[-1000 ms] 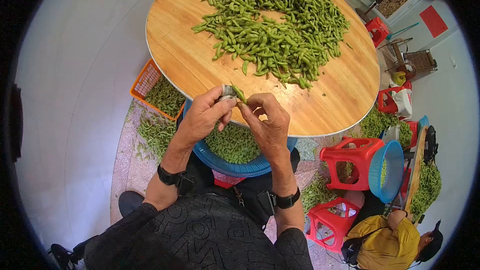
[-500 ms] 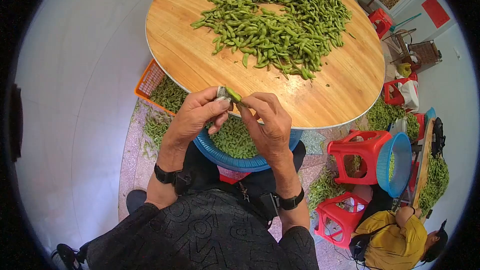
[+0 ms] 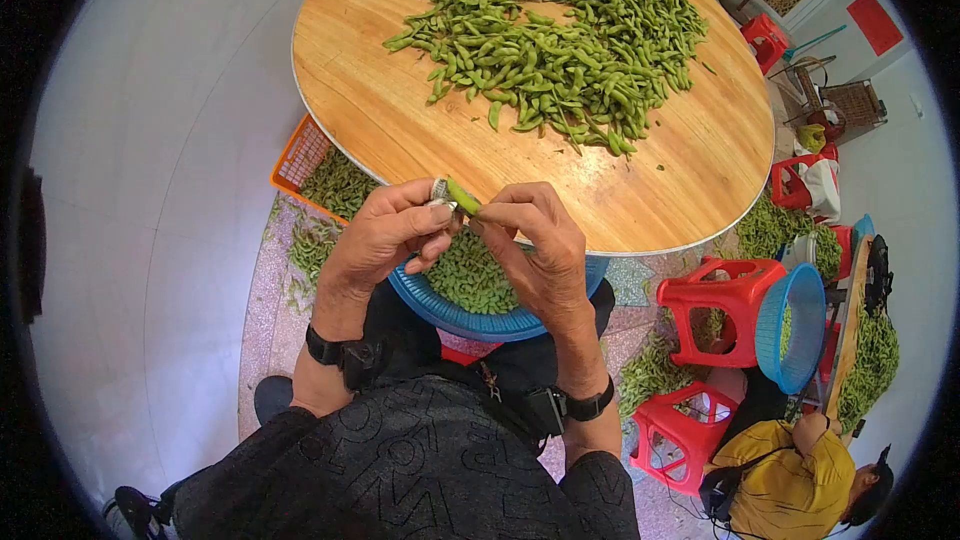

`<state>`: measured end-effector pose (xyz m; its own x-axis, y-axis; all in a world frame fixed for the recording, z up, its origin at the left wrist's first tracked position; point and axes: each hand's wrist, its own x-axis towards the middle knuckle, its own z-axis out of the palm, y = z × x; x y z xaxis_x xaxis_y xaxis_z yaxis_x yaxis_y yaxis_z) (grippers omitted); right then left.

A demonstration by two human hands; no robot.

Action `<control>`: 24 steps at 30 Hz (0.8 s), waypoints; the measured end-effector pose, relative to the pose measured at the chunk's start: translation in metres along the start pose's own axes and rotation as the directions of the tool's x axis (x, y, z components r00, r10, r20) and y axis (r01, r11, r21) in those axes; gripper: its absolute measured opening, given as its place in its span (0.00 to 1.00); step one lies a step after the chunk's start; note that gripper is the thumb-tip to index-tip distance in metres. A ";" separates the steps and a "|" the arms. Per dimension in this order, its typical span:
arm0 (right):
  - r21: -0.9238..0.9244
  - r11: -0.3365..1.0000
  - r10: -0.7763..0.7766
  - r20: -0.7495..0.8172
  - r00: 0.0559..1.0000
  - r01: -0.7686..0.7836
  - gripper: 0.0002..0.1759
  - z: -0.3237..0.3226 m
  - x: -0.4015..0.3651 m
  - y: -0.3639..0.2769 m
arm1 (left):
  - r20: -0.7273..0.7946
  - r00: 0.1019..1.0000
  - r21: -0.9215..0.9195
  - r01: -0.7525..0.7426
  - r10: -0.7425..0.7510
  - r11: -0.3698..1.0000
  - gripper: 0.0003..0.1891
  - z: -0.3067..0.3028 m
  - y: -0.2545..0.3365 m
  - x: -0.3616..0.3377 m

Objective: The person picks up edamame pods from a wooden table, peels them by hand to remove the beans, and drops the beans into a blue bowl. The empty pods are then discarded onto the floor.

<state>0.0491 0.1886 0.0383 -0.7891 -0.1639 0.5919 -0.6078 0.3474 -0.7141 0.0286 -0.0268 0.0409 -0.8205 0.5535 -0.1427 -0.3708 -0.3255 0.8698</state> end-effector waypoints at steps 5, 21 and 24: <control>0.027 1.000 0.014 0.029 0.999 -0.015 0.15 -0.003 0.001 0.002 | 0.017 1.000 -0.045 0.011 -0.010 0.999 0.11 0.000 -0.001 0.002; 0.035 0.997 0.067 0.047 0.997 -0.069 0.15 -0.006 0.000 -0.002 | -0.010 1.000 -0.042 0.011 -0.011 0.999 0.09 0.005 0.000 0.003; 0.063 0.995 0.081 0.035 0.996 -0.083 0.15 -0.005 -0.001 -0.001 | 0.028 0.999 -0.063 0.021 -0.019 0.998 0.09 0.000 -0.002 0.002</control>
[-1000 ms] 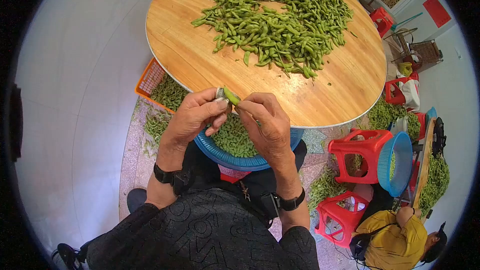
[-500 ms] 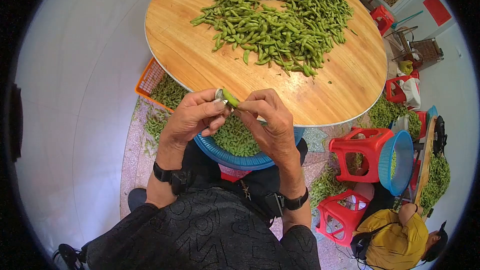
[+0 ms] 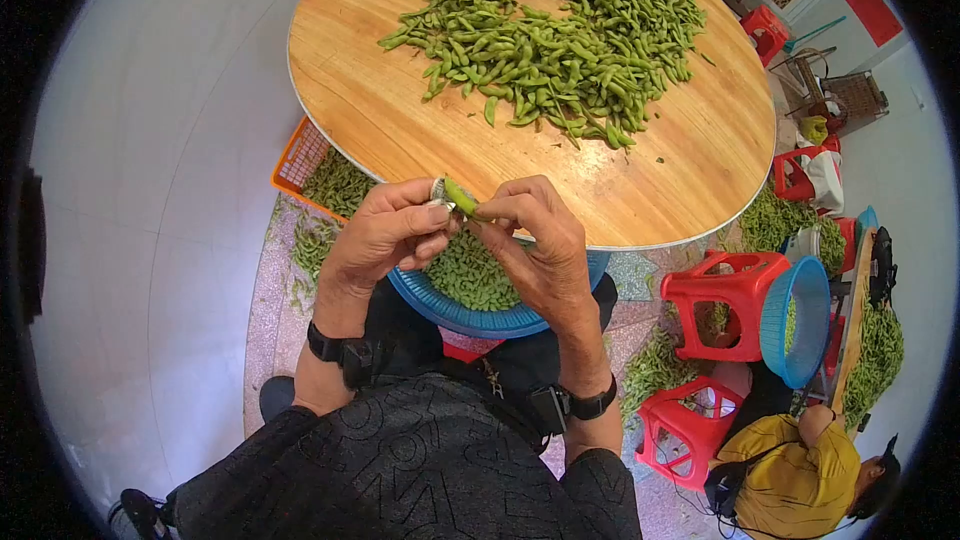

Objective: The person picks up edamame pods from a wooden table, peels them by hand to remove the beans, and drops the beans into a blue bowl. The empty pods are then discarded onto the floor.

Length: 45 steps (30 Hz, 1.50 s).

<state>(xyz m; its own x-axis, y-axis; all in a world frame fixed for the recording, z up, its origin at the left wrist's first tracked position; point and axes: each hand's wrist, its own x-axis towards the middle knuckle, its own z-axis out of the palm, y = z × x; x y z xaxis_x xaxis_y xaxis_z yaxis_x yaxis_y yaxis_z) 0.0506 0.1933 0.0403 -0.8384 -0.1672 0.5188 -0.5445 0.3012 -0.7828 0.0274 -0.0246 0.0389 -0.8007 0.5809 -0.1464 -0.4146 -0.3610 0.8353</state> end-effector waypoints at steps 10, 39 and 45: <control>-0.015 1.000 -0.015 0.016 1.000 0.015 0.15 -0.001 0.002 0.000 | -0.032 0.999 -0.021 0.002 -0.002 1.000 0.10 0.004 0.002 -0.002; 0.000 0.994 0.113 -0.032 0.993 -0.113 0.15 0.008 -0.005 -0.011 | -0.150 0.983 0.093 -0.088 0.102 0.992 0.08 0.019 0.005 -0.002; 0.507 0.781 0.370 0.094 0.924 -0.364 0.14 0.009 -0.010 0.003 | -0.138 0.984 0.137 -0.090 0.109 0.986 0.07 0.019 0.004 0.001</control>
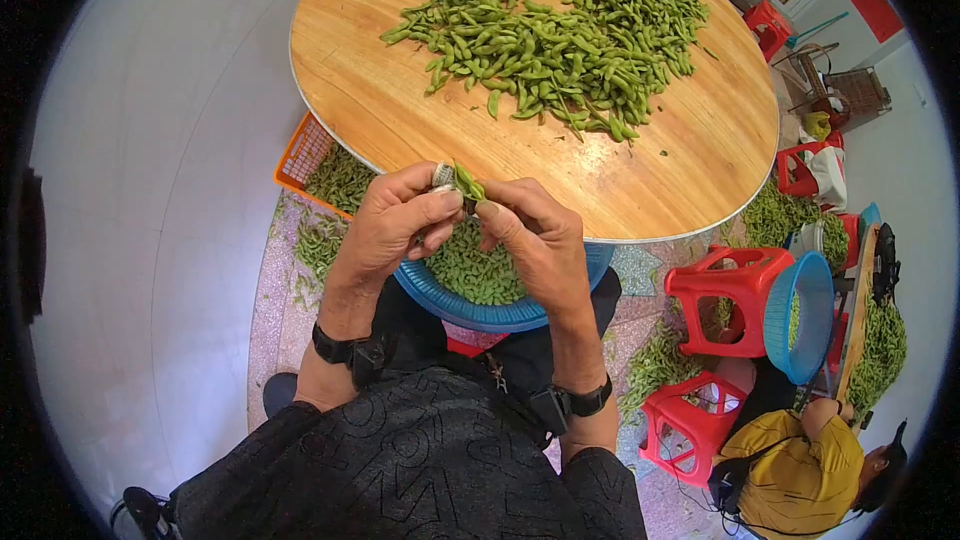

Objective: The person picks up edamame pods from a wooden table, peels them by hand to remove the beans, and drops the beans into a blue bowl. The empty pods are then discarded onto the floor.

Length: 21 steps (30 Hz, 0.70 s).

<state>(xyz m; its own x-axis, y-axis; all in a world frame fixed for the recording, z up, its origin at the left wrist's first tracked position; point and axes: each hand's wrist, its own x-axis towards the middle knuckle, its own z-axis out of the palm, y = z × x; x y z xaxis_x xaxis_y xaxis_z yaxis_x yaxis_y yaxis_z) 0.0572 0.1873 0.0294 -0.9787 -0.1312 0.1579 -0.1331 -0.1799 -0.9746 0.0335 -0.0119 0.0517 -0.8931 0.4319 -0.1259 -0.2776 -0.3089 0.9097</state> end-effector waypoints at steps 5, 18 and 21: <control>0.253 0.933 0.264 0.006 0.965 -0.256 0.15 -0.007 0.004 0.006 | 0.015 1.000 0.083 0.018 -0.019 0.996 0.07 -0.004 -0.001 0.004; 0.130 0.898 0.407 0.112 0.907 -0.419 0.11 -0.016 0.010 0.005 | 0.043 0.992 0.189 0.109 -0.119 0.976 0.08 -0.015 -0.005 0.006; 0.162 0.892 0.397 0.161 0.904 -0.421 0.11 -0.019 0.009 0.009 | 0.097 0.988 0.126 0.109 -0.121 0.986 0.08 -0.019 -0.008 0.008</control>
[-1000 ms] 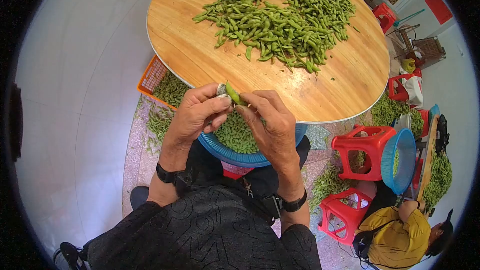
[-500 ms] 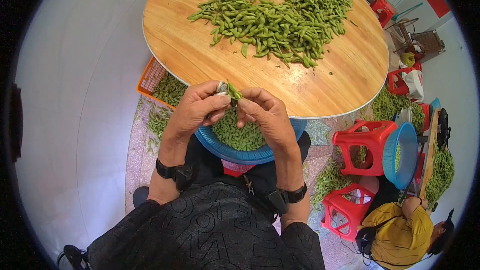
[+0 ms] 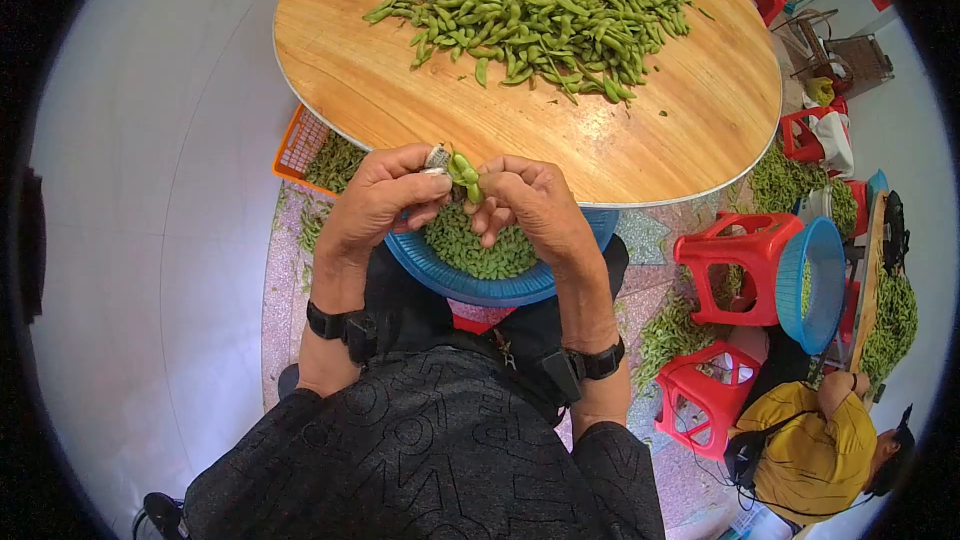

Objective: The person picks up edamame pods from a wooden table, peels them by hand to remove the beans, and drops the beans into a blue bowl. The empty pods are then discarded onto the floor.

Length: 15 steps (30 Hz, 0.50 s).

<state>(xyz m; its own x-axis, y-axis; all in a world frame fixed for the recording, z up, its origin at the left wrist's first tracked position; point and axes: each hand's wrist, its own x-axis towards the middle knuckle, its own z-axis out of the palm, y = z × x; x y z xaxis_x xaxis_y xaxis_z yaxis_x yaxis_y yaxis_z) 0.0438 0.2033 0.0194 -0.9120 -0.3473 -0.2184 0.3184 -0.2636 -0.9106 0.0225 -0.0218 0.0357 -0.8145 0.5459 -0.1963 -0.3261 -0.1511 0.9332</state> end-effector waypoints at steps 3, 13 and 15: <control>0.084 0.996 -0.006 0.035 0.999 0.003 0.12 -0.001 0.000 0.004 | -0.030 0.999 -0.059 0.014 -0.015 0.998 0.07 0.004 0.004 -0.001; -0.054 0.994 -0.097 -0.100 0.990 0.092 0.20 0.017 0.007 0.004 | -0.124 0.991 0.084 -0.028 0.038 0.996 0.08 0.006 -0.006 0.012; -0.123 0.990 -0.090 -0.120 0.989 0.075 0.20 0.022 0.008 -0.002 | -0.157 0.983 0.184 -0.066 0.095 0.981 0.08 0.008 -0.004 0.012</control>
<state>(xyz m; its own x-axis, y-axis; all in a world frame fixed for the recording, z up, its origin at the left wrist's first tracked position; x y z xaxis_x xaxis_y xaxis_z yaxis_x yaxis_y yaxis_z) 0.0413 0.1813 0.0274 -0.9613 -0.2118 -0.1762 0.2149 -0.1766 -0.9605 0.0178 -0.0078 0.0318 -0.9070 0.3930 -0.1514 -0.1782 -0.0323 0.9835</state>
